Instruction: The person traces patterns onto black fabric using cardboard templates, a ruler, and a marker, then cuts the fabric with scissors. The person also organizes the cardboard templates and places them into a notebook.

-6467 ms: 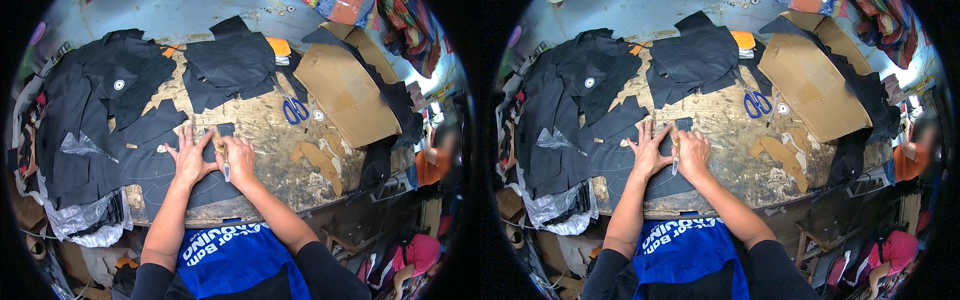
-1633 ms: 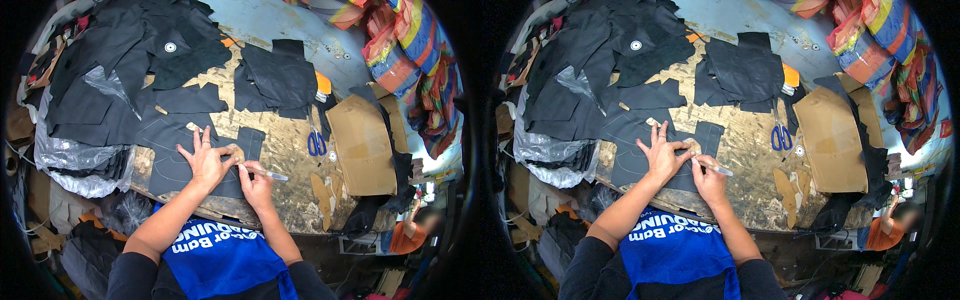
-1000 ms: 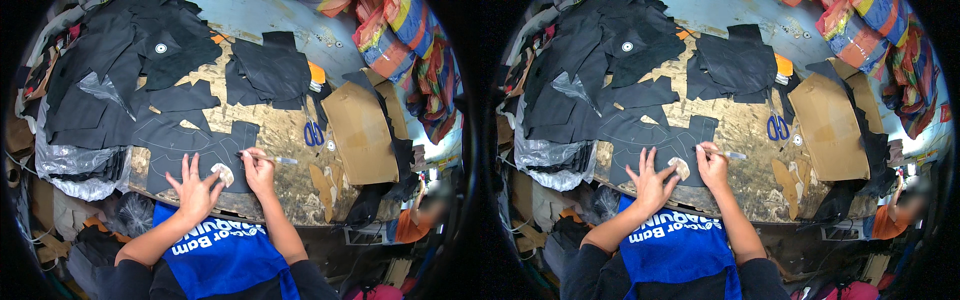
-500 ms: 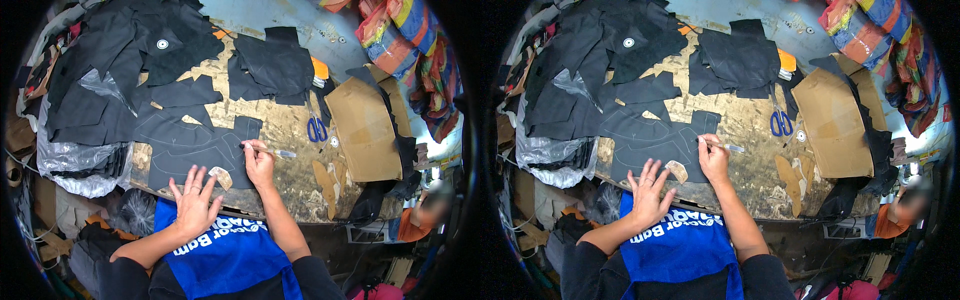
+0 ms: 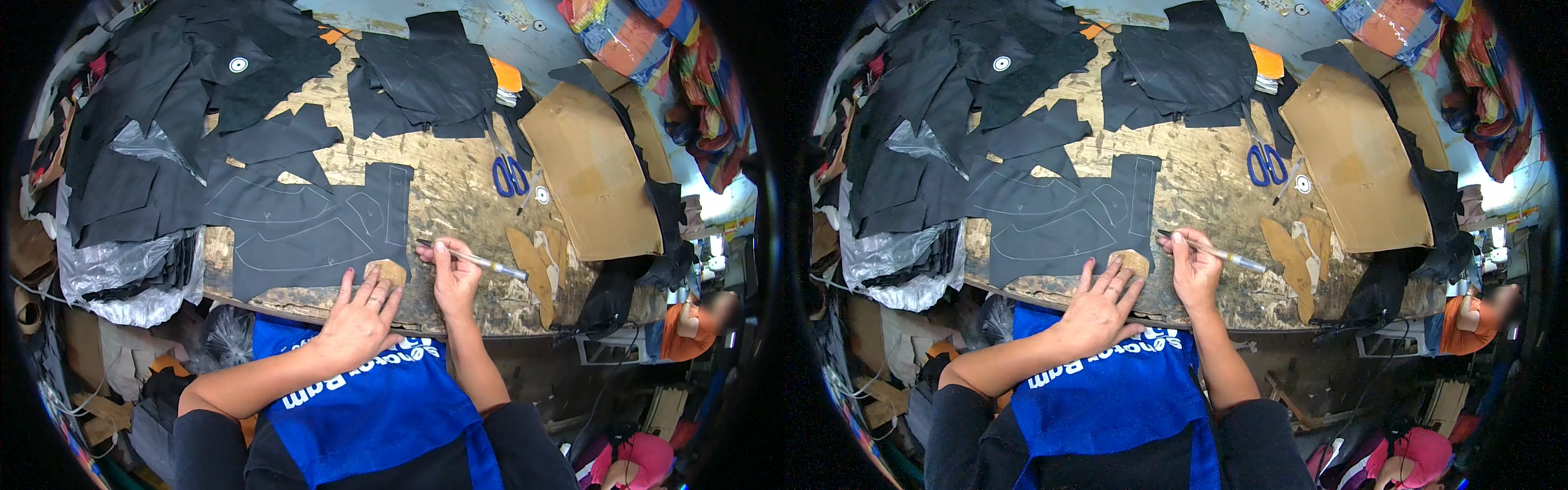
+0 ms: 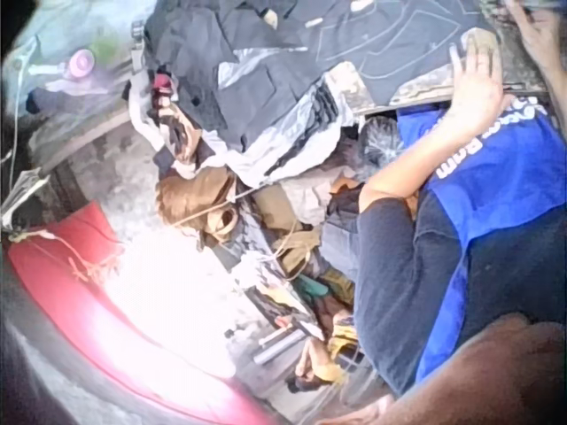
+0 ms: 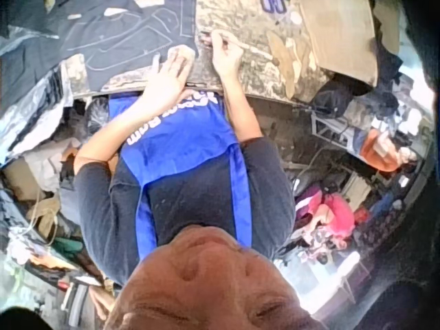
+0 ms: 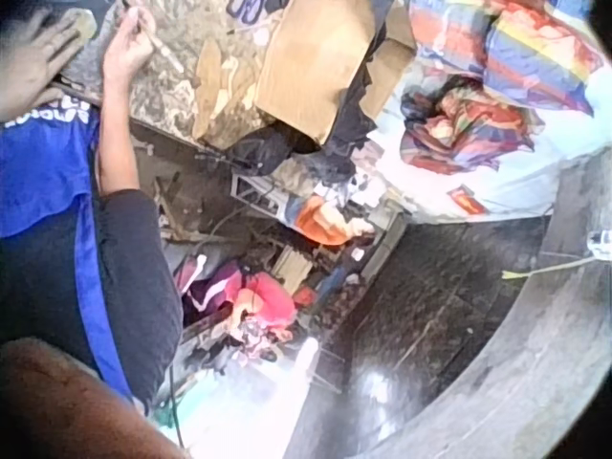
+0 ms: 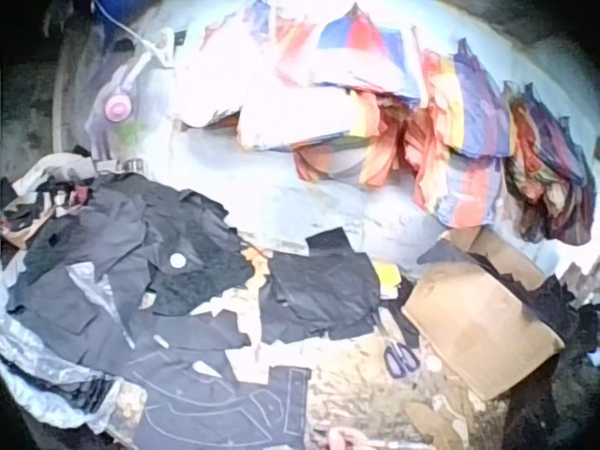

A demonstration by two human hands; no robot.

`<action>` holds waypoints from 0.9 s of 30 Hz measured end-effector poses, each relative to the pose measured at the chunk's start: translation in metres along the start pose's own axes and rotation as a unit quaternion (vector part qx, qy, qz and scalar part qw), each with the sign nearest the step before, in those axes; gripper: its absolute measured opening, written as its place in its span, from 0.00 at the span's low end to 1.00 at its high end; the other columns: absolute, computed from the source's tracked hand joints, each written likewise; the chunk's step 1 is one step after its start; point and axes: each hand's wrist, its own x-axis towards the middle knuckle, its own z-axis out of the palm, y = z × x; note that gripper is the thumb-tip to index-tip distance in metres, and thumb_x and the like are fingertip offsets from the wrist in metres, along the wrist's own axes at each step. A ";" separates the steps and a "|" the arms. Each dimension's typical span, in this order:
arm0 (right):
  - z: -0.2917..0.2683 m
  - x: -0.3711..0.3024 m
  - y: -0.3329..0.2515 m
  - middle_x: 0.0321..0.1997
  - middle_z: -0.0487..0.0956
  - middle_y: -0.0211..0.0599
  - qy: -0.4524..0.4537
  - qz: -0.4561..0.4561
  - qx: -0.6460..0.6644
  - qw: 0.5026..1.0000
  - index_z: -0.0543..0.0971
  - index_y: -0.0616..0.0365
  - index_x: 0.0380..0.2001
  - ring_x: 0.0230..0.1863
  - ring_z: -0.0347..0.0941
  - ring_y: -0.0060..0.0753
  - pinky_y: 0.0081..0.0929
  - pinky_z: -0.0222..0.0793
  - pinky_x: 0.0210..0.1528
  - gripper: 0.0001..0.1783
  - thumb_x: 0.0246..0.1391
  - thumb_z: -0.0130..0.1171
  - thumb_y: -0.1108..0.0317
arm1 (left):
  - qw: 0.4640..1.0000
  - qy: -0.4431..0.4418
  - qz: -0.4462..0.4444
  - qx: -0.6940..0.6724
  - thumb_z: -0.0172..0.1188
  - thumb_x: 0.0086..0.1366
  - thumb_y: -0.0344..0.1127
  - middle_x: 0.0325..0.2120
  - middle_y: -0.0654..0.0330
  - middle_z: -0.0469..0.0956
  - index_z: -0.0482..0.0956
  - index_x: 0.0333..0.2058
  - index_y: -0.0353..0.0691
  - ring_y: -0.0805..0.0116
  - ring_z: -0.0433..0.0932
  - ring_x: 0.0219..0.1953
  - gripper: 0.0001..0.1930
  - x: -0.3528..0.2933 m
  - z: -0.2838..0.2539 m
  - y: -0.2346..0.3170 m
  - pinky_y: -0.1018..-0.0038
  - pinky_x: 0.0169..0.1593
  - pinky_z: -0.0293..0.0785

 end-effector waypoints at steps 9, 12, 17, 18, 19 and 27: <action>0.002 -0.008 0.004 0.31 0.79 0.38 -0.007 -0.034 -0.024 0.999 0.74 0.67 0.36 0.33 0.78 0.28 0.21 0.75 0.36 0.07 0.59 0.55 0.72 | 0.999 -0.007 -0.047 0.026 0.59 0.52 0.62 0.62 0.42 0.57 0.61 0.61 0.37 0.44 0.53 0.65 0.44 -0.001 0.000 0.012 0.35 0.58 0.48; 0.015 0.005 0.004 0.30 0.78 0.37 -0.045 -0.050 -0.086 0.994 0.74 0.67 0.35 0.33 0.78 0.25 0.19 0.74 0.36 0.07 0.58 0.55 0.73 | 0.998 -0.016 -0.054 0.027 0.59 0.52 0.64 0.63 0.45 0.56 0.61 0.61 0.38 0.43 0.53 0.65 0.45 -0.001 -0.001 0.013 0.35 0.57 0.49; 0.044 0.048 0.010 0.25 0.77 0.30 -0.120 -0.103 -0.136 0.978 0.75 0.64 0.32 0.25 0.70 0.14 0.15 0.66 0.27 0.05 0.57 0.56 0.72 | 0.999 -0.013 -0.028 0.041 0.59 0.50 0.65 0.63 0.49 0.57 0.62 0.61 0.38 0.44 0.54 0.65 0.46 0.001 -0.002 0.014 0.34 0.56 0.51; 0.048 0.052 0.011 0.25 0.77 0.30 -0.123 -0.110 -0.158 0.974 0.75 0.64 0.31 0.25 0.70 0.15 0.16 0.67 0.27 0.05 0.57 0.57 0.72 | 0.998 -0.013 -0.028 0.047 0.59 0.50 0.65 0.63 0.50 0.57 0.62 0.61 0.38 0.44 0.54 0.65 0.46 0.001 -0.003 0.014 0.34 0.56 0.51; 0.050 0.055 0.012 0.24 0.77 0.31 -0.125 -0.120 -0.178 0.969 0.75 0.64 0.30 0.25 0.71 0.15 0.17 0.67 0.27 0.06 0.56 0.57 0.72 | 0.998 -0.014 -0.028 0.053 0.59 0.50 0.65 0.63 0.51 0.58 0.62 0.60 0.38 0.44 0.54 0.65 0.46 0.001 -0.003 0.014 0.34 0.56 0.51; 0.052 0.056 0.013 0.24 0.78 0.34 -0.124 -0.141 -0.213 0.959 0.76 0.65 0.29 0.26 0.73 0.20 0.20 0.70 0.30 0.06 0.56 0.57 0.72 | 0.997 -0.024 -0.036 0.070 0.59 0.50 0.64 0.62 0.51 0.59 0.64 0.59 0.35 0.46 0.54 0.65 0.45 0.003 -0.002 0.014 0.33 0.56 0.51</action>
